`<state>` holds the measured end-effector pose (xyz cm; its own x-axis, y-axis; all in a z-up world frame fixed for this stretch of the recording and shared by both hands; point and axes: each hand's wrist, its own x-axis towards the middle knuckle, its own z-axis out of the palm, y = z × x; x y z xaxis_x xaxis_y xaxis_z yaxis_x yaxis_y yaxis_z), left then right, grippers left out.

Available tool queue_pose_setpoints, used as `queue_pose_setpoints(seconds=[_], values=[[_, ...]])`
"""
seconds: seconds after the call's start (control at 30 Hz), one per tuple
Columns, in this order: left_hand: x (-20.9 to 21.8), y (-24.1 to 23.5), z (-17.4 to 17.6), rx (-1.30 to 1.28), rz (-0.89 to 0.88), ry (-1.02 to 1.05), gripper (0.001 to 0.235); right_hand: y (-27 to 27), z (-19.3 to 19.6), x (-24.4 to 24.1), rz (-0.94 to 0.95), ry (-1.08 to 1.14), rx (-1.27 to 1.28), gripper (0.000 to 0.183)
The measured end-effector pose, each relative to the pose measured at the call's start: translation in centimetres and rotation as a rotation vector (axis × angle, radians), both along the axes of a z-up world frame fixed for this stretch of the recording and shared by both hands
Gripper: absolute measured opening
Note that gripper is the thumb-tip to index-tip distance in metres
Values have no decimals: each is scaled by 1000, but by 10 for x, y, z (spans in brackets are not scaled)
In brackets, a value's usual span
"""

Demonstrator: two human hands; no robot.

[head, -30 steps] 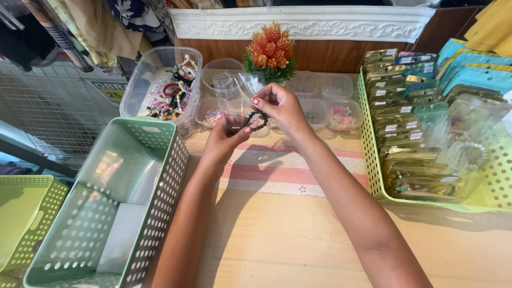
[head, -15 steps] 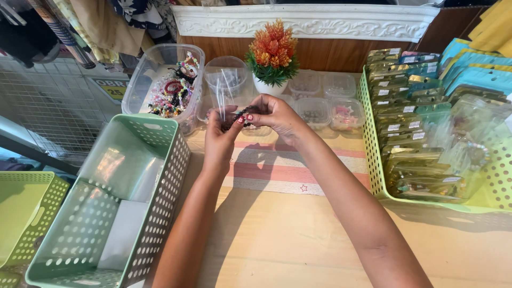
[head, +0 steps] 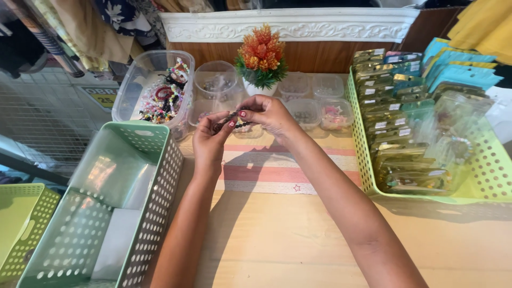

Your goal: The person picks up bracelets from containers and places them into small plastic bags by hand.

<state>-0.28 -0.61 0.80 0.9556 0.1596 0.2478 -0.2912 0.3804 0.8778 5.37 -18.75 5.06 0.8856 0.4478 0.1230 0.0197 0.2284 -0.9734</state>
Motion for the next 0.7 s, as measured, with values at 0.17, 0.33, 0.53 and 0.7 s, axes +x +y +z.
queue_pose_setpoints(seconds=[0.17,0.33,0.53,0.7], values=[[2,0,-12,-72,-47,-42,25,-1,0,4,-44,-102,-86,20],[-9,-11,-8,-112,-154,-68,23,-19,17,-11,-163,-182,-303,16],[-23,-26,3,-148,-354,-93,26,-77,84,-65,-282,-309,-383,11],[-31,-35,12,-1,-369,-5,24,-175,118,-111,-379,-318,-473,18]])
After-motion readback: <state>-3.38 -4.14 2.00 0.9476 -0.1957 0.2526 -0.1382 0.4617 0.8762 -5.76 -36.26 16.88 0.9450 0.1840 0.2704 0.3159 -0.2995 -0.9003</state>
